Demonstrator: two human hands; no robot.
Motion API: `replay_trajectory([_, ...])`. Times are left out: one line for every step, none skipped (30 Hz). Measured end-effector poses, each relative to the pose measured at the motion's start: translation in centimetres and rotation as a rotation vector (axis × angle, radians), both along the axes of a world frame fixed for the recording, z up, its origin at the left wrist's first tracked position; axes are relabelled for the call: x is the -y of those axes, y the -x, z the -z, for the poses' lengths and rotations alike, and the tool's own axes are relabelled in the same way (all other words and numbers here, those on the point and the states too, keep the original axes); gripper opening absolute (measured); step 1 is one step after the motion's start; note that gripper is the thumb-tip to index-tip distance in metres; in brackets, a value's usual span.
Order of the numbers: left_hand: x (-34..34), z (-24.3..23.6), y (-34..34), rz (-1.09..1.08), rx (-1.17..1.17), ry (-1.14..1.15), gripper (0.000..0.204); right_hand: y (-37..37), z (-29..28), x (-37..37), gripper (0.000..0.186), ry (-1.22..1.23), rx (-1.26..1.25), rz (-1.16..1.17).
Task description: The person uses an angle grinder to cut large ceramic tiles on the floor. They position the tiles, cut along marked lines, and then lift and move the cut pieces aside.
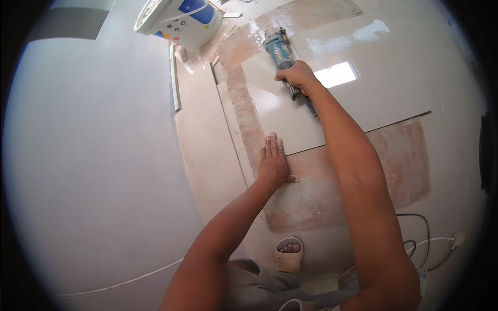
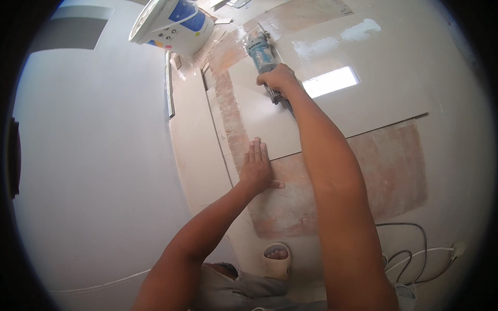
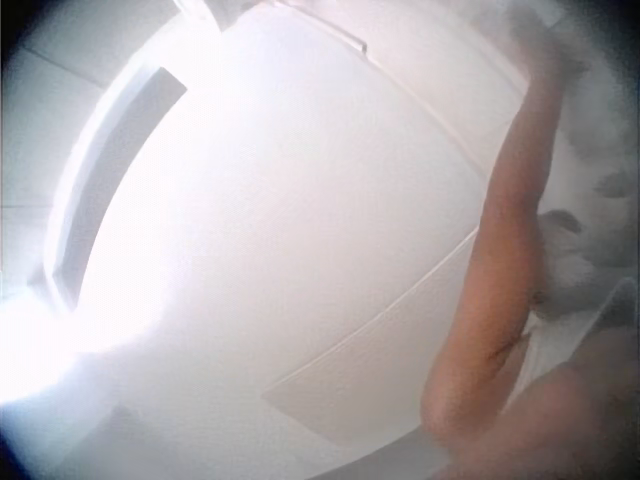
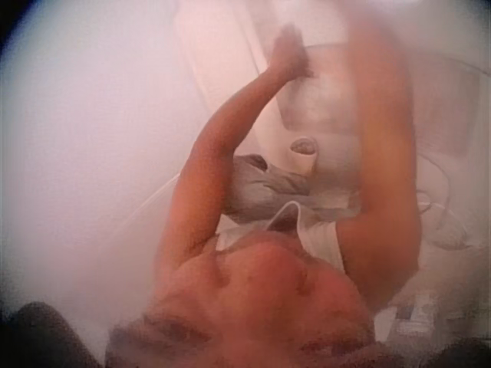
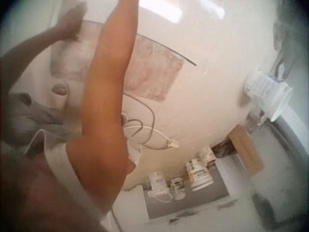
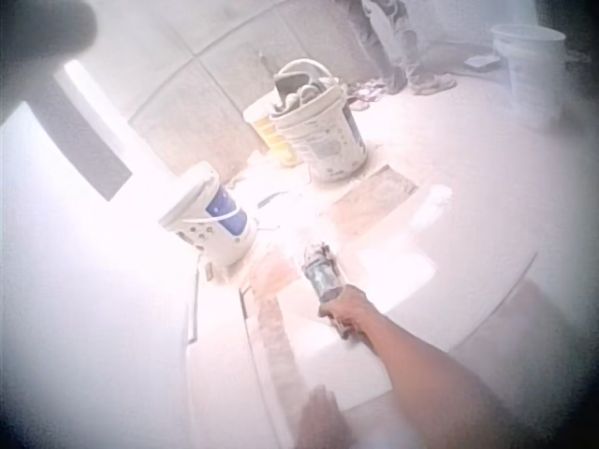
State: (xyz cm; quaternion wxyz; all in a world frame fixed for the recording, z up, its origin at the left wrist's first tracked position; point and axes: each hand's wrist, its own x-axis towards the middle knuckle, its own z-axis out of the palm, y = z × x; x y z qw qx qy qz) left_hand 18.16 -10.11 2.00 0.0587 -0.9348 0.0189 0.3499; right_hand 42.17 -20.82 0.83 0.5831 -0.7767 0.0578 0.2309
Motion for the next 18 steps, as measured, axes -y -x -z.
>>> replay_trajectory([0.0, -0.03, -0.02, 0.004, -0.001, 0.002, 0.147, -0.1, 0.01, 0.01, 0.061, 0.01, -0.001, 0.004])
replay_trajectory([-0.02, -0.04, -0.03, -0.001, -0.004, 0.006, 0.147, -0.17, 0.04, -0.06, 0.054, 0.029, 0.0, 0.015])
replay_trajectory([-0.03, -0.04, -0.07, 0.0, -0.005, 0.007, 0.146, -0.19, 0.09, -0.09, 0.053, 0.006, -0.013, 0.008])
replay_trajectory([-0.06, -0.07, -0.07, 0.004, -0.009, 0.007, 0.146, -0.23, 0.15, -0.06, 0.052, -0.018, -0.023, 0.007])
replay_trajectory([-0.07, -0.09, -0.03, 0.0, -0.003, 0.009, 0.146, -0.24, 0.22, -0.04, 0.052, -0.042, -0.033, 0.011])
replay_trajectory([-0.06, -0.11, -0.02, -0.001, 0.001, 0.011, 0.146, -0.3, 0.27, -0.08, 0.051, -0.047, -0.03, 0.005])
replay_trajectory([-0.05, -0.1, 0.02, -0.001, -0.004, 0.011, 0.146, -0.35, 0.32, -0.13, 0.051, -0.051, -0.029, 0.003])
replay_trajectory([-0.01, -0.09, -0.03, -0.001, 0.0, 0.01, 0.146, -0.44, 0.41, -0.13, 0.05, -0.056, -0.03, 0.003])
replay_trajectory([0.02, -0.06, -0.02, 0.0, -0.002, 0.009, 0.146, -0.47, 0.47, -0.12, 0.05, -0.058, -0.032, 0.001])
replay_trajectory([0.04, -0.03, -0.01, 0.002, 0.002, 0.006, 0.146, -0.49, 0.55, -0.12, 0.05, -0.061, -0.034, 0.0])
replay_trajectory([0.04, 0.0, 0.01, 0.002, 0.004, 0.011, 0.146, -0.49, 0.62, -0.12, 0.05, -0.07, -0.034, -0.002])
replay_trajectory([0.03, 0.03, 0.03, 0.002, 0.011, 0.013, 0.146, -0.51, 0.71, -0.13, 0.05, -0.069, -0.041, -0.002])
replay_trajectory([0.01, 0.07, 0.06, 0.003, 0.015, 0.014, 0.145, -0.55, 0.75, -0.18, 0.05, -0.073, -0.045, -0.002])
replay_trajectory([-0.03, 0.09, 0.12, 0.002, 0.023, 0.022, 0.145, -0.57, 0.8, -0.23, 0.05, -0.076, -0.049, -0.002])
replay_trajectory([-0.06, 0.11, 0.15, 0.001, 0.028, 0.028, 0.145, -0.59, 0.87, -0.26, 0.05, -0.071, -0.05, 0.003])
replay_trajectory([-0.09, 0.12, 0.18, 0.0, 0.027, 0.03, 0.145, -0.61, 0.9, -0.3, 0.05, -0.065, -0.051, 0.008])
replay_trajectory([-0.09, 0.12, 0.17, -0.001, 0.029, 0.032, 0.145, -0.63, 0.92, -0.34, 0.05, -0.06, -0.051, 0.013])
replay_trajectory([-0.08, 0.11, 0.15, -0.002, 0.024, 0.031, 0.145, -0.62, 0.91, -0.38, 0.05, -0.075, -0.044, 0.006])
